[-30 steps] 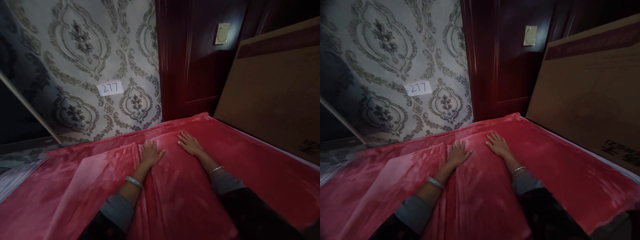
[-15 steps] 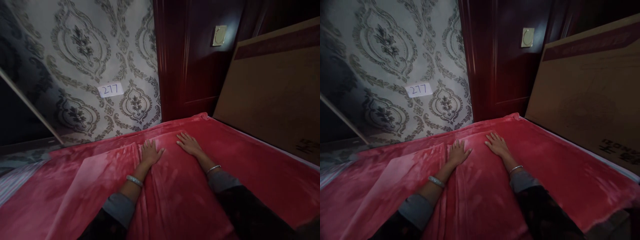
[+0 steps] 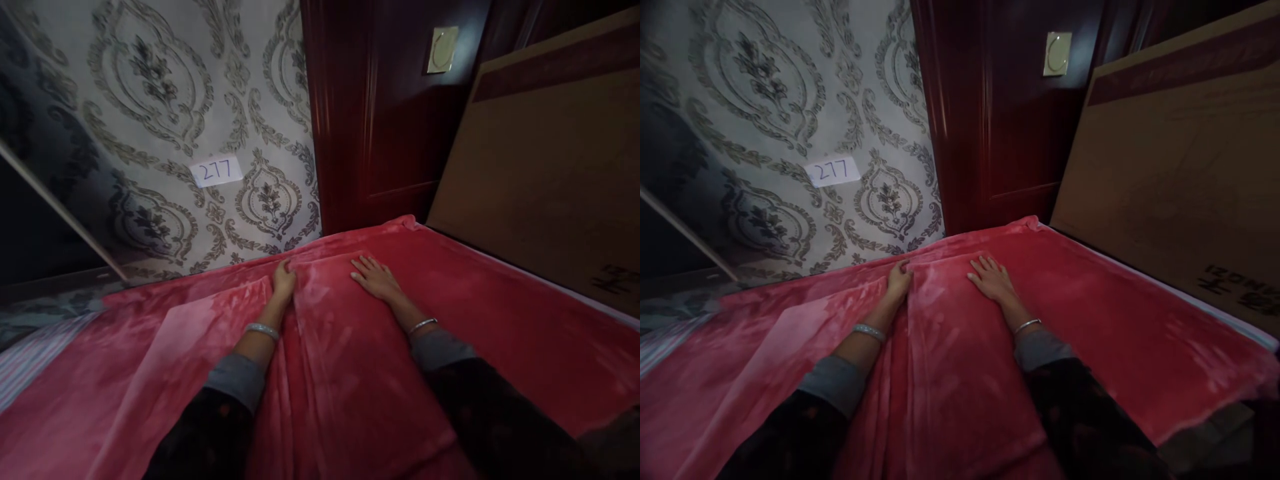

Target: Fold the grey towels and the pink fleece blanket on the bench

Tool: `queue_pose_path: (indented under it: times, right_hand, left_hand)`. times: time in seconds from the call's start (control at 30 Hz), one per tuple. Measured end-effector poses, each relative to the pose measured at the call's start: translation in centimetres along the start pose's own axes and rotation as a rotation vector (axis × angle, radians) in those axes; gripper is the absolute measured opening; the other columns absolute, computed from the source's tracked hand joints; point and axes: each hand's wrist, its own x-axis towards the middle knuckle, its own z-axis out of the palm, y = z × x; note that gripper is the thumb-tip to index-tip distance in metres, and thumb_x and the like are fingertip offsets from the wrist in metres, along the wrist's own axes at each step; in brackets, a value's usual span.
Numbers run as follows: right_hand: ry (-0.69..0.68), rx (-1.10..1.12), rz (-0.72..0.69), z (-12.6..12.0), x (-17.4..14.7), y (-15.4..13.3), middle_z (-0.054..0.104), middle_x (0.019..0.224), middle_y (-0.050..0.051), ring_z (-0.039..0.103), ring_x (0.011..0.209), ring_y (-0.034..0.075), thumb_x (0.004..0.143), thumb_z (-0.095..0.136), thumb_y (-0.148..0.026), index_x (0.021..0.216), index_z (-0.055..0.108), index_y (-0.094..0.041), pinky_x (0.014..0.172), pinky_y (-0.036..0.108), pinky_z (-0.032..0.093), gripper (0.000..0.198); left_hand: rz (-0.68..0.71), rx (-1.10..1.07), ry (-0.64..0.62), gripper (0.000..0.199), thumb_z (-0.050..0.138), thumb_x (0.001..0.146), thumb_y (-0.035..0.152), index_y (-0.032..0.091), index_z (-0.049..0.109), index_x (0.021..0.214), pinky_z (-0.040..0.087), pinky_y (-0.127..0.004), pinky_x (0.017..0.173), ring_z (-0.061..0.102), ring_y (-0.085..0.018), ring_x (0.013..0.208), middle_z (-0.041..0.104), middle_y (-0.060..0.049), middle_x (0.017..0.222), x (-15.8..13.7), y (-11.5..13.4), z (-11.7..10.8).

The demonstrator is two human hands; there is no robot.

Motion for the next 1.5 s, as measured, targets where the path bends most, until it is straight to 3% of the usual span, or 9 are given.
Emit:
queue_pose_path:
  times: [0.23, 0.33, 0.43, 0.53, 0.63, 0.77, 1.1, 1.3, 1.5]
  right_hand:
    - [0.009, -0.007, -0.018, 0.1, 0.1, 0.3, 0.017, 0.167, 0.004, 0.015, 0.153, 0.026, 0.103, 0.022, -0.058, 0.158, 0.03, -0.029, 0.12, 0.055, 0.021, 0.063]
    - [0.002, -0.009, -0.014, -0.2, 0.0, 0.1, 0.016, 0.167, 0.004, 0.013, 0.153, 0.025, 0.103, 0.023, -0.056, 0.158, 0.03, -0.028, 0.12, 0.054, 0.02, 0.062]
    - [-0.009, 0.0, -0.003, -0.4, -0.2, -0.2, 0.014, 0.167, 0.004, 0.012, 0.154, 0.025, 0.103, 0.024, -0.055, 0.159, 0.029, -0.028, 0.121, 0.054, 0.018, 0.062]
    - [-0.01, -0.002, 0.002, -0.5, -0.2, -0.2, 0.014, 0.167, 0.004, 0.012, 0.154, 0.025, 0.103, 0.024, -0.055, 0.159, 0.028, -0.028, 0.121, 0.053, 0.018, 0.062]
    - [-0.013, -0.007, -0.004, -0.4, -0.1, -0.1, 0.014, 0.167, 0.003, 0.012, 0.153, 0.025, 0.103, 0.023, -0.056, 0.159, 0.027, -0.029, 0.121, 0.053, 0.018, 0.063]
    - [-0.016, -0.005, -0.01, -0.1, 0.0, 0.2, 0.014, 0.168, 0.004, 0.012, 0.154, 0.025, 0.103, 0.022, -0.057, 0.159, 0.028, -0.029, 0.12, 0.055, 0.018, 0.063]
    - [-0.112, 0.021, -0.025, -2.8, -0.9, -0.5, 0.019, 0.166, 0.006, 0.018, 0.152, 0.025, 0.104, 0.023, -0.052, 0.16, 0.024, -0.028, 0.12, 0.052, 0.02, 0.061]
    - [-0.103, -0.014, -0.083, -3.1, -7.1, 2.0, 0.019, 0.166, 0.003, 0.014, 0.153, 0.028, 0.102, 0.023, -0.059, 0.159, 0.027, -0.034, 0.119, 0.058, 0.021, 0.062]
    - [-0.03, -0.05, -0.148, -0.9, -10.6, 4.2, 0.015, 0.167, 0.005, 0.013, 0.153, 0.026, 0.104, 0.023, -0.054, 0.16, 0.022, -0.031, 0.119, 0.056, 0.024, 0.061]
  left_hand:
    - [0.001, 0.385, -0.117, 0.036, 0.06, 0.075, 0.006, 0.016, 0.073, 0.107, 0.052, -0.041, 0.094, 0.069, -0.032, 0.106, 0.075, -0.016, 0.106, -0.6, 0.8, -0.7]
    - [0.05, 0.489, -0.111, 0.042, 0.058, 0.079, 0.011, 0.014, 0.069, 0.119, 0.049, -0.048, 0.099, 0.063, -0.037, 0.118, 0.066, -0.022, 0.127, -1.4, 2.2, -1.3]
    - [0.362, 0.637, -0.081, 0.057, 0.052, 0.087, 0.019, 0.014, 0.051, 0.144, 0.034, -0.053, 0.115, 0.039, -0.037, 0.143, 0.037, -0.021, 0.158, -3.1, 3.7, -1.2]
    - [0.673, 0.808, -0.261, 0.065, 0.049, 0.094, 0.039, 0.017, 0.038, 0.153, 0.02, -0.055, 0.122, 0.021, -0.034, 0.152, 0.025, -0.016, 0.165, -4.9, 4.2, 0.0]
    - [0.572, 0.902, -0.462, 0.074, 0.042, 0.095, 0.059, 0.019, 0.032, 0.156, 0.018, -0.057, 0.121, 0.02, -0.037, 0.152, 0.027, -0.018, 0.164, -6.2, 3.5, 1.5]
    - [0.49, 0.95, -0.465, 0.081, 0.035, 0.094, 0.067, 0.017, 0.028, 0.158, 0.017, -0.057, 0.121, 0.018, -0.04, 0.152, 0.024, -0.022, 0.164, -7.0, 2.6, 2.2]
    - [0.388, 0.84, -0.708, 0.083, 0.039, 0.092, 0.068, 0.016, 0.031, 0.156, 0.022, -0.056, 0.118, 0.024, -0.039, 0.15, 0.031, -0.023, 0.16, -6.6, 5.8, -0.5]
    - [0.637, 0.753, -0.608, 0.082, 0.043, 0.089, 0.07, 0.023, 0.033, 0.156, 0.012, -0.061, 0.12, 0.012, -0.04, 0.153, 0.023, -0.017, 0.165, -12.8, 4.8, -1.5]
    - [0.616, 0.797, -0.583, 0.084, 0.038, 0.091, 0.071, 0.023, 0.026, 0.159, 0.012, -0.064, 0.119, 0.014, -0.043, 0.152, 0.025, -0.018, 0.165, -16.0, 3.7, -1.1]
